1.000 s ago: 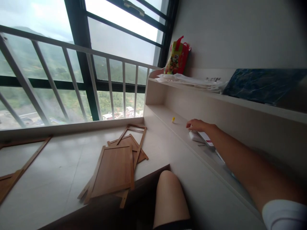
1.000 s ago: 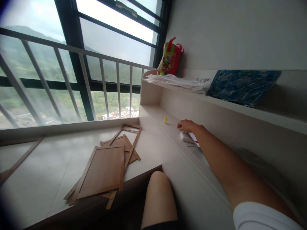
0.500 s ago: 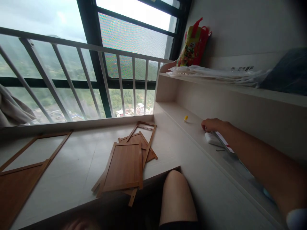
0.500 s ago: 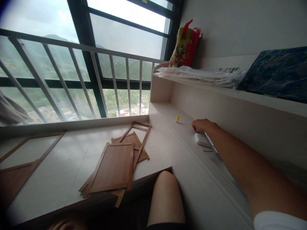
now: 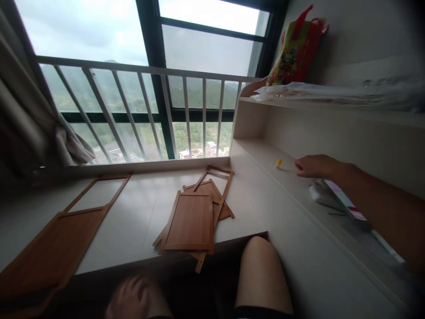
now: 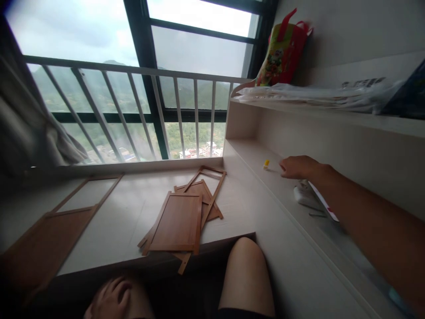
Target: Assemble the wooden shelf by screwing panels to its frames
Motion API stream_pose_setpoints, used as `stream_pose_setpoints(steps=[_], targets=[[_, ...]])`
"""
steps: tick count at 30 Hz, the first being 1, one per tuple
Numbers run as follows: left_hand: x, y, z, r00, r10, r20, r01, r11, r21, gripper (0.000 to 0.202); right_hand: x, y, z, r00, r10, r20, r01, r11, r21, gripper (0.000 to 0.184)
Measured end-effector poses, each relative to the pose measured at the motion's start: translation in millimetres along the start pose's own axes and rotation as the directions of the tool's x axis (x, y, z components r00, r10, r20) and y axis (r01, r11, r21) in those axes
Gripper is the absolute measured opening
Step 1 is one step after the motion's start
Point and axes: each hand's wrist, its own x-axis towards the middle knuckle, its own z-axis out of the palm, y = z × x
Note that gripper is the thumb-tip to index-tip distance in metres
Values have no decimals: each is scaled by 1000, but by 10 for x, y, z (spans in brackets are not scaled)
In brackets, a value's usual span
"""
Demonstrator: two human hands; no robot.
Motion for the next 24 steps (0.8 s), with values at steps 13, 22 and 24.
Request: stream_pose_setpoints(steps=[13,22,24], targets=[[-216,299,-58,975,200,93,-186,972,-143,29,-518,-2338,44,657,-702,-275,576,233,783,3],[-131,846,58,854,143,501,461,242,-854,51,-1451,-3375,2313,789,-610,-79,-399,-605,689,5],[-141,1027,75,824,150,547,533,124,-837,53,-1583,-3434,2487,832,-554,-31,-427,-676,601,6]])
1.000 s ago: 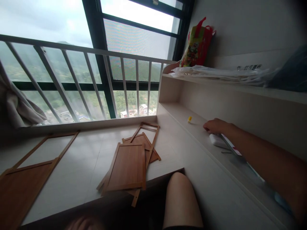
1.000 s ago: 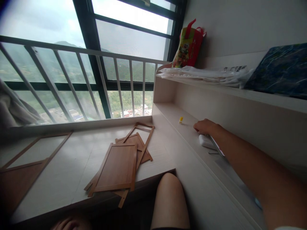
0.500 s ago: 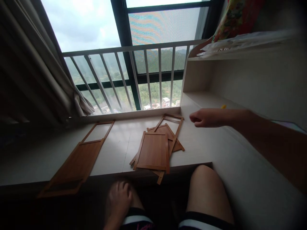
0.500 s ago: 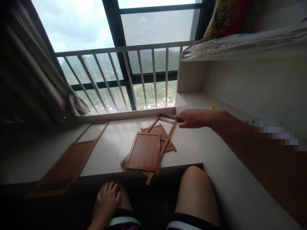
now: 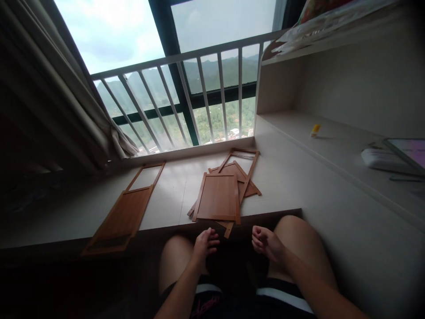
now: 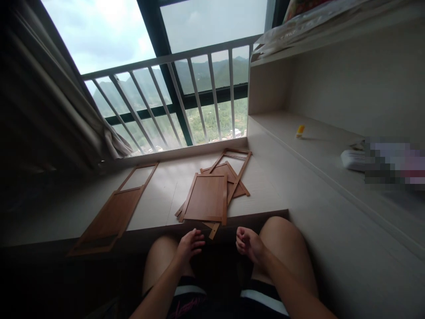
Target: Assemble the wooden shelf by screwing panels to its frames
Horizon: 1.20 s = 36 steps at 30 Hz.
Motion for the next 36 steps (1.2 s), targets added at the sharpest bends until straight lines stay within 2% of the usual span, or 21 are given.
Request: stream_pose_setpoints(steps=[4,7,11,16,19,21,26,29,31,33,36], targets=[[80,58,340,989,-93,113,110,982,-156,57,-73,39,-47,999,17,-47,-15,999,47,5],[175,95,521,984,-156,83,167,974,-151,59,-67,20,-132,993,32,-118,-25,998,64,8],[240,57,645,988,-154,3,153,980,-126,53,-10,73,-257,980,51,-190,-40,997,63,7],[126,-128,703,989,-143,35,146,985,-91,49,109,107,-260,961,79,-266,-89,996,-25,16],[35,-260,716,984,-173,52,177,980,-91,49,172,113,-201,940,94,-327,-126,989,-77,31],[-5,-321,719,979,-194,67,200,976,-92,49,199,124,-162,939,108,-328,-152,982,-110,38],[-42,-328,700,975,-200,100,209,974,-86,48,210,162,-125,971,123,-206,-158,973,-166,35],[-61,-286,637,973,-181,140,196,976,-98,54,206,168,-142,973,125,-197,-156,976,-151,34],[-78,-267,555,987,-138,82,149,977,-150,58,204,165,-155,968,120,-220,-151,980,-130,33],[-95,-258,444,995,-81,-53,66,972,-227,56,201,162,-161,959,113,-258,-147,982,-117,33],[-112,-253,254,976,-6,-217,-56,959,-279,49,200,160,-159,944,116,-309,-158,981,-114,33]])
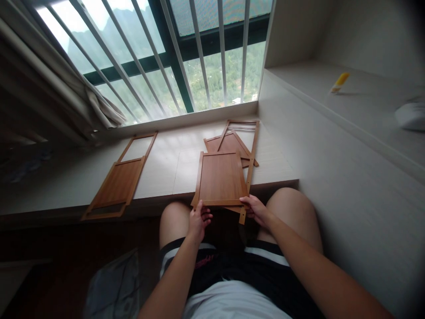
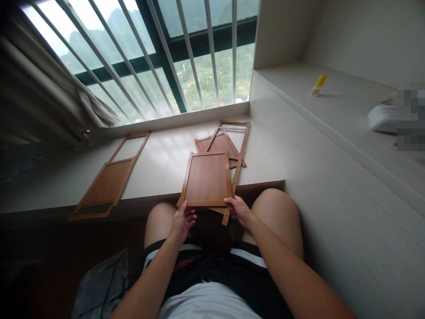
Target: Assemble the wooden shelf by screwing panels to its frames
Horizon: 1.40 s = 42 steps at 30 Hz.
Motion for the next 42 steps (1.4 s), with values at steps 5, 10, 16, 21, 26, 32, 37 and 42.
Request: stream_pose_setpoints(steps=[5,10,16,21,26,32,37,42], targets=[[35,83,-218,999,31,23,-32,999,35,42,3,-2,6,1000,8,7,-8,1000,-2,36],[6,122,-292,997,-31,64,25,995,93,39,-34,-19,15,1000,-2,14,2,1000,-21,37],[-78,123,-347,998,-12,58,-4,967,255,45,-70,-39,6,999,20,47,-21,999,25,34],[-160,164,-372,996,18,93,-46,948,315,45,-60,-31,-20,998,8,56,-13,996,85,33],[-206,231,-391,990,113,89,-133,955,266,39,-63,-44,-8,999,-19,27,16,993,114,43],[-175,418,-376,981,98,166,-143,947,288,44,-106,-93,31,994,-63,91,47,984,170,40],[-164,692,-311,957,34,289,-145,918,370,43,-114,-78,35,993,-82,81,69,987,145,40],[-212,926,-282,958,46,284,-156,913,378,38,-50,-19,18,996,-90,0,89,996,23,36]])
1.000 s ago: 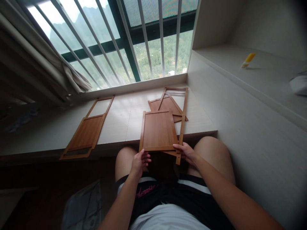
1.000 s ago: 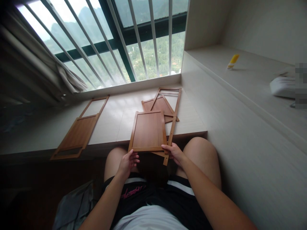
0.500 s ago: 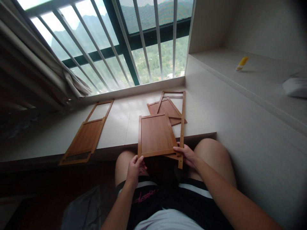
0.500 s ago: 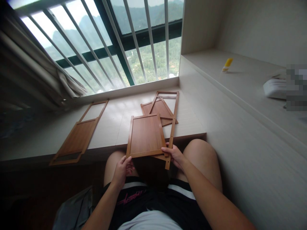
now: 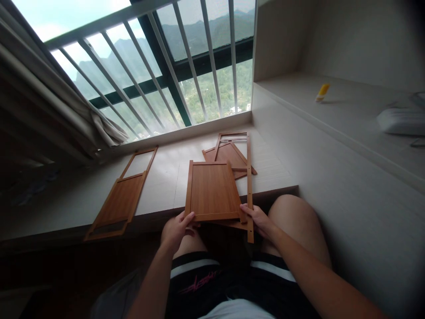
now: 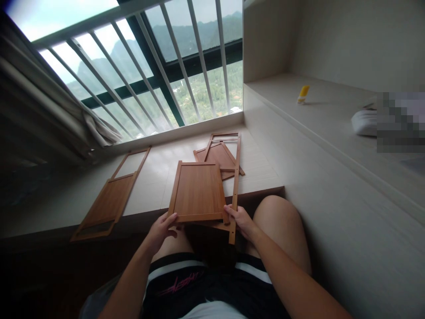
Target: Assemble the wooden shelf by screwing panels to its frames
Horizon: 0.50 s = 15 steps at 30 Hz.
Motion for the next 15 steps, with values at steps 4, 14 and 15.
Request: stream_pose_setpoints(steps=[4,14,15], targets=[[-11,131,-76,997,27,-70,-39,983,-182,35,53,2,-38,992,-124,4,124,990,-65,40],[-391,700,-624,955,156,-253,-147,988,56,42,-4,-168,-56,965,-257,-41,260,958,121,33],[-449,759,-695,944,179,-276,-162,983,84,42,-23,-193,-49,964,-262,-44,265,954,141,36]])
